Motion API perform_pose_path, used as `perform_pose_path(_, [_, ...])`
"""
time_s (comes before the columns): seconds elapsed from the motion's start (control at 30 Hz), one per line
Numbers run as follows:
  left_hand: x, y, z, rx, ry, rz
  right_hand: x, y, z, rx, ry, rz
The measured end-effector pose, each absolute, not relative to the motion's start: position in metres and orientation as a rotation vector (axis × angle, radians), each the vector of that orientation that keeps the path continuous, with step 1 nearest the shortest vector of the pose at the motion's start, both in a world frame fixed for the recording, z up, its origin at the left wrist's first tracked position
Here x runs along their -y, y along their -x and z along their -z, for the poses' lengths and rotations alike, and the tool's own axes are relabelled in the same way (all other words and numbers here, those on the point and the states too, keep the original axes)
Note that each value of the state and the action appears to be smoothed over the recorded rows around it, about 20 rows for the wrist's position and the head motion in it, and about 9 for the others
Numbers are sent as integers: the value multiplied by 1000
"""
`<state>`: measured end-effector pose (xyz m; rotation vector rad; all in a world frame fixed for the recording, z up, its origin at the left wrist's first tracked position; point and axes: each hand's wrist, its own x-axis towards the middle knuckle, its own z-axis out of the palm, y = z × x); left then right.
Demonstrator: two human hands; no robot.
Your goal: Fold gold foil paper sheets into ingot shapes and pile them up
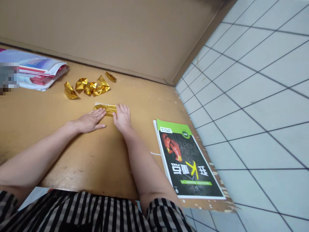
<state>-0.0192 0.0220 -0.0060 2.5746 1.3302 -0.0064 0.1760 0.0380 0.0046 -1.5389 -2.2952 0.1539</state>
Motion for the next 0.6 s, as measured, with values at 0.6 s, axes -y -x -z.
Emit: perform_pose_path(0.6, [-32, 16, 4, -1347, -2555, -13, -30, -150, 1, 2564, 1459, -502])
